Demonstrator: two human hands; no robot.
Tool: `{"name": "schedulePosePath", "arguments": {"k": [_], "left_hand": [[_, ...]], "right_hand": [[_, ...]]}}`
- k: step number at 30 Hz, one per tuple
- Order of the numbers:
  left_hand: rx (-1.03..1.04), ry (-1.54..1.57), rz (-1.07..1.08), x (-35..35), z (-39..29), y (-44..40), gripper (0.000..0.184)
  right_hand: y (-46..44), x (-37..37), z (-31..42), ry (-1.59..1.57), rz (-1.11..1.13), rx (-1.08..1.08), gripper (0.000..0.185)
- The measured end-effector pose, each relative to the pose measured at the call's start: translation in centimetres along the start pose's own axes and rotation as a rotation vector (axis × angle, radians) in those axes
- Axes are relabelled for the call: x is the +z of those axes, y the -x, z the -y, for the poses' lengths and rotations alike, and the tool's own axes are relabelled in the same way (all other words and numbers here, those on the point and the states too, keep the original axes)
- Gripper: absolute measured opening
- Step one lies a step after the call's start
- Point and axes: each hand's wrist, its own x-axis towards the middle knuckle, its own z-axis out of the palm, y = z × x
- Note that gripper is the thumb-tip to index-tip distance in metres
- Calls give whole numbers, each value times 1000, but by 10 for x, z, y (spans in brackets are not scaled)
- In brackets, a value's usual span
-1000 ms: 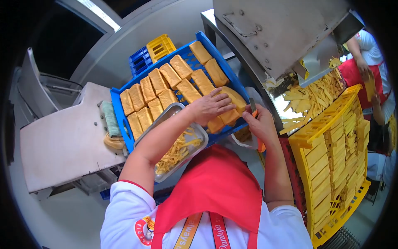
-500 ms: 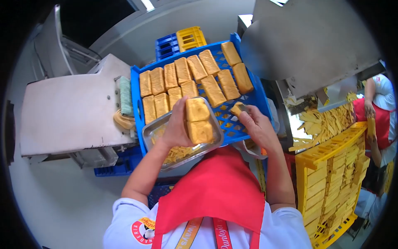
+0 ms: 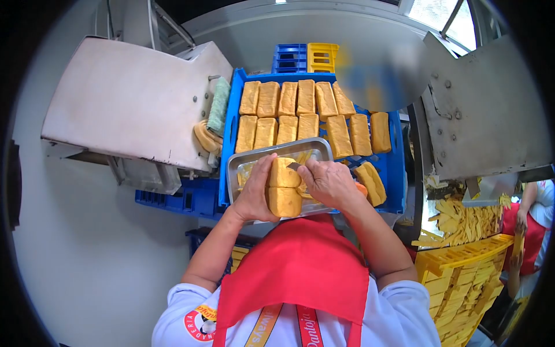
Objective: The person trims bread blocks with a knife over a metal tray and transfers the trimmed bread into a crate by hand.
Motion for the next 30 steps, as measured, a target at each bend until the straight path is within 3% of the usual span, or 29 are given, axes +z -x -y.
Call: {"name": "schedulePosePath", "arguments": {"k": [9,12,14,18,24,27,30], "left_hand": [[-23,-30,-42,4,2,-2,124],[-13,-8,-86,5,6,-2,124],[2,-43,-64,3,7,-2,125],[7,-52,-21,4,3,-5,124],[-67,-121,53,2,-10,-11,122],[-170,-136,23,1,-9,-11,121],[-224,-340,78,-5,-2,-10,120]], "right_hand": [[2,3,1,-20,91,-76,47],[3,0,-5,-106,74,-35,48],[3,-1,-10,-45,-110,-21,47],[1,-2,-8,1,-86,-21,46],[-2,-3,-11,-133,166,19,48],[-3,-5,-14,-330,282,197,49],[-6,0,-24,-5,15,123,44]]}}
